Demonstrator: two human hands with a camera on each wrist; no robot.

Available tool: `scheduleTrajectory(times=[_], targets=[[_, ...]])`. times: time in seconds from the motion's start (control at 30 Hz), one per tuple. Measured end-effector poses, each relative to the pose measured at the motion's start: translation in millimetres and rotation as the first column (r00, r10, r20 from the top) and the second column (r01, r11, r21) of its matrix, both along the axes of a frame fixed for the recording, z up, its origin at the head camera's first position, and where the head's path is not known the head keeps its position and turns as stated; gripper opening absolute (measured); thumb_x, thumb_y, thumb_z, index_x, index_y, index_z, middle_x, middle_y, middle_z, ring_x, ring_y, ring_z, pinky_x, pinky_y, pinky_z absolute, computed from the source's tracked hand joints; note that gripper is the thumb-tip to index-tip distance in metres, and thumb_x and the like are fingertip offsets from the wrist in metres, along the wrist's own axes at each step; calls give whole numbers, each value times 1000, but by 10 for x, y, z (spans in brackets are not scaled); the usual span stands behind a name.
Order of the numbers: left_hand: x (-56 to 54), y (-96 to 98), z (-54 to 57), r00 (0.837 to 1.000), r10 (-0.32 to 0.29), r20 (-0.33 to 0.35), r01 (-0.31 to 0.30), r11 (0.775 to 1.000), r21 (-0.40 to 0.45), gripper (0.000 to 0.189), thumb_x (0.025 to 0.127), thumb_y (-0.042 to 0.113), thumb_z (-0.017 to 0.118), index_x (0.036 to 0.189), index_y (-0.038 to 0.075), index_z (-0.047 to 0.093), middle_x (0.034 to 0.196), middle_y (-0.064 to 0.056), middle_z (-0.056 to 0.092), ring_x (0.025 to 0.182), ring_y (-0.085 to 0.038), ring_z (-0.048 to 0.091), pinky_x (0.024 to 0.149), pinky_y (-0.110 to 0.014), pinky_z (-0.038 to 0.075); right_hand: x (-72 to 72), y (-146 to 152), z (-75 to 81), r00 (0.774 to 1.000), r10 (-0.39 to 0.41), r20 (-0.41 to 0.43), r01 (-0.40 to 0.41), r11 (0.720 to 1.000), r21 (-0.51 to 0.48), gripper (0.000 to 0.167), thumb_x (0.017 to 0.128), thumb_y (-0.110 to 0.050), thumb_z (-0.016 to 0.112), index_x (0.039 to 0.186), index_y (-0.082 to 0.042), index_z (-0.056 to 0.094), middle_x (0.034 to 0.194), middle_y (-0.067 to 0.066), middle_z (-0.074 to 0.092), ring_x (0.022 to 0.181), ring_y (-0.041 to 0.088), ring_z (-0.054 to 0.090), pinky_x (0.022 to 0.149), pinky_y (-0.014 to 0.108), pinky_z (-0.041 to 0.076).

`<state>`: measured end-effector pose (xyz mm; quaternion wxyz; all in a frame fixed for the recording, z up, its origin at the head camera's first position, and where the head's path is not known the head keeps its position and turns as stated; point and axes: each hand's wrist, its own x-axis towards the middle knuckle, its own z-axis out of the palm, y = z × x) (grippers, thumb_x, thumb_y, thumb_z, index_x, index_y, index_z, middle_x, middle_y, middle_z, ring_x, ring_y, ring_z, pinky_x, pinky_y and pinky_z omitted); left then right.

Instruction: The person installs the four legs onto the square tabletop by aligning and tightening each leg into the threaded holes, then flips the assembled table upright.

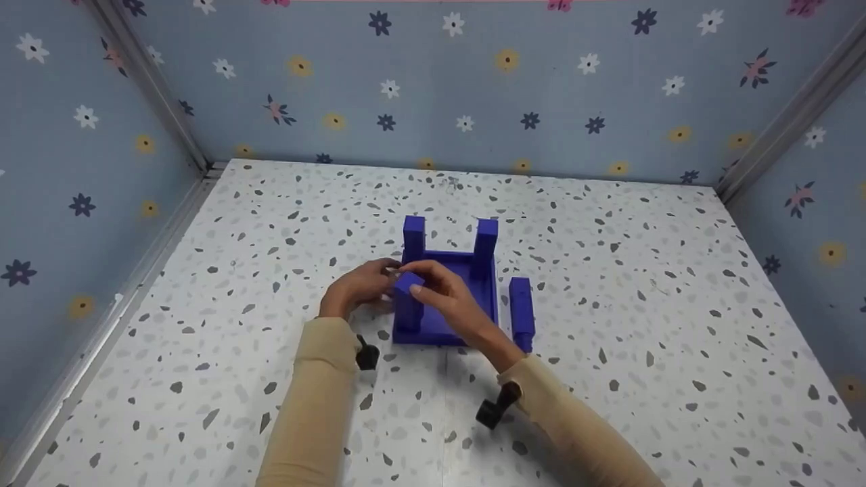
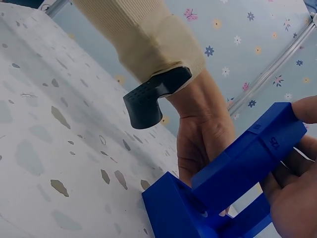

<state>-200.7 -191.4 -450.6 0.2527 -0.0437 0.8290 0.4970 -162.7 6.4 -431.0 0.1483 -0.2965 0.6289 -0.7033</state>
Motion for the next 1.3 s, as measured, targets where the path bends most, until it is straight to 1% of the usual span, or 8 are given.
scheduleTrajectory(times=[0.2,0.37,0.57,0.6,0.77,0.93,1.07,1.3], targets=[[2,5,6,1000,4,-9,-4,1000,-24,57,88,15,57,143,15,42,134,-9,53,115,-25,52,106,-41,36,17,-8,-22,998,-60,15,59,998,15,32,93,-12,60,122,2,53,114,12,57,100,19,57,85,29,47],[1,16,10,1000,6,-7,-6,999,-33,56,88,17,57,142,15,43,136,-10,52,117,-26,52,106,-41,37,28,-26,-27,991,-132,-35,133,990,46,30,91,-8,64,117,3,53,107,8,57,98,17,56,87,29,46],[-4,36,0,999,34,36,-35,999,42,62,87,15,60,145,14,39,137,-12,50,116,-26,55,102,-39,42,139,-21,134,980,-177,-88,183,981,65,30,87,-1,66,112,7,51,102,10,57,96,21,54,90,34,47],[-4,34,-1,999,34,32,-35,999,32,62,86,15,61,144,15,40,137,-11,51,115,-26,55,102,-39,41,152,-21,157,980,-179,-89,185,980,67,31,86,-1,67,112,8,51,101,10,57,95,22,54,90,35,47],[-11,26,4,1000,20,13,-20,1000,-17,59,86,17,60,143,16,42,135,-10,52,116,-26,53,106,-41,36,85,-33,35,978,-187,-94,194,978,72,32,88,-2,66,115,6,52,104,11,57,97,21,54,91,35,46],[-15,26,20,999,27,30,-27,1000,-5,58,87,15,58,143,16,42,131,-11,54,115,-26,54,105,-42,37,30,-35,-31,983,-168,-67,170,985,21,27,96,-6,54,121,6,54,117,20,56,104,16,54,92,30,44],[-18,28,30,999,27,36,-27,1000,1,59,89,18,58,144,14,39,130,-12,55,114,-26,55,103,-42,39,11,-24,-33,992,-130,-1,130,991,10,29,98,-14,51,122,1,58,124,16,57,110,15,53,97,30,42],[-1,27,40,1000,15,27,-15,1000,-9,58,89,21,58,145,15,40,140,-12,48,121,-28,50,106,-44,37,-25,-9,-39,995,13,94,-12,1000,-17,36,98,-18,47,128,-1,58,135,14,54,122,20,52,105,37,40]])
